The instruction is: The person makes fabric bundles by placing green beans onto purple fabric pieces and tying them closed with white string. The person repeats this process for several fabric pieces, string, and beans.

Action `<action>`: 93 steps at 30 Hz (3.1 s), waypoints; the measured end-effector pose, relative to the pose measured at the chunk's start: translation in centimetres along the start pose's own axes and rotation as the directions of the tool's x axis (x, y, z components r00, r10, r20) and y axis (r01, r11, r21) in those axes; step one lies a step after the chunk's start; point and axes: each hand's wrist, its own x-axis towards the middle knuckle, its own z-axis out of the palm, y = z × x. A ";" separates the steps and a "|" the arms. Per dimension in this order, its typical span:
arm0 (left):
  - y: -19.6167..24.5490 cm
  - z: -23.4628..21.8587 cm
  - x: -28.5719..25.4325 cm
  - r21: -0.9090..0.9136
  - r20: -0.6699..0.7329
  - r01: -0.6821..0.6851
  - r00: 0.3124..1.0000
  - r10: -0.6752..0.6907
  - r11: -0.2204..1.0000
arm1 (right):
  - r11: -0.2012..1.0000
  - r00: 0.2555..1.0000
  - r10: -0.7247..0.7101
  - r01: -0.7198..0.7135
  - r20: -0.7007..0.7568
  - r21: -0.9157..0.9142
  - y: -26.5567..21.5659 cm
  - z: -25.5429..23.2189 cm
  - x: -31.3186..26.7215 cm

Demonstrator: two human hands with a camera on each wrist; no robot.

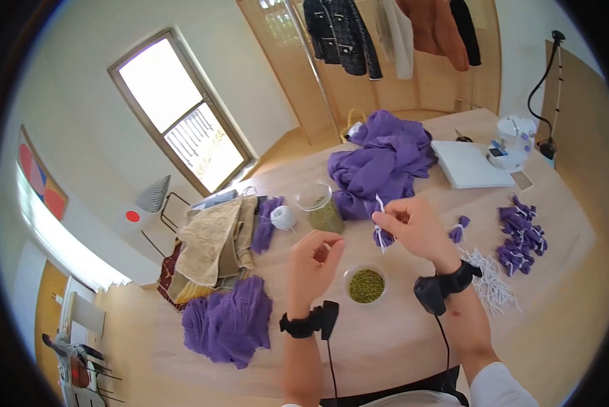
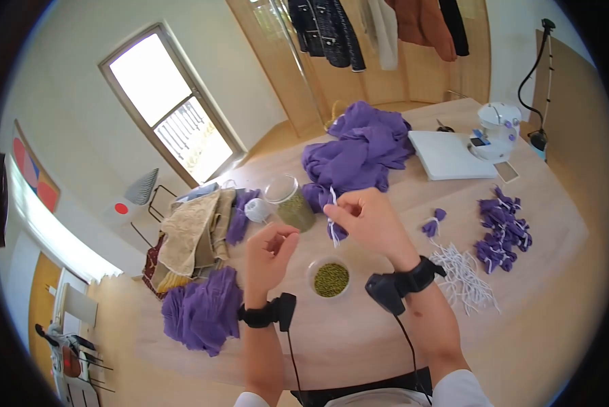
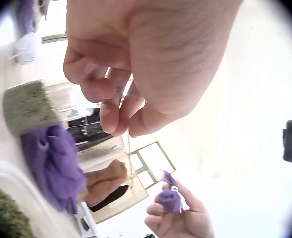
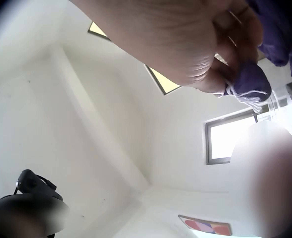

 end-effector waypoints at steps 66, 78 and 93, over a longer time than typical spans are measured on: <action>3.2 -1.6 -0.5 -0.047 -0.038 -0.337 0.941 0.336 0.940 | 0.600 0.663 -0.719 0.743 0.208 -0.296 -1.5 3.8 -1.5; 3.7 -1.7 -0.7 -0.081 -0.044 -0.300 0.954 0.297 0.951 | 0.527 0.614 -0.772 0.763 0.164 -0.375 -1.8 4.1 -1.8; 3.8 -1.9 -1.0 0.111 -0.063 -0.404 0.909 0.412 0.908 | 0.523 0.612 -0.772 0.766 0.172 -0.374 -2.2 4.6 -2.0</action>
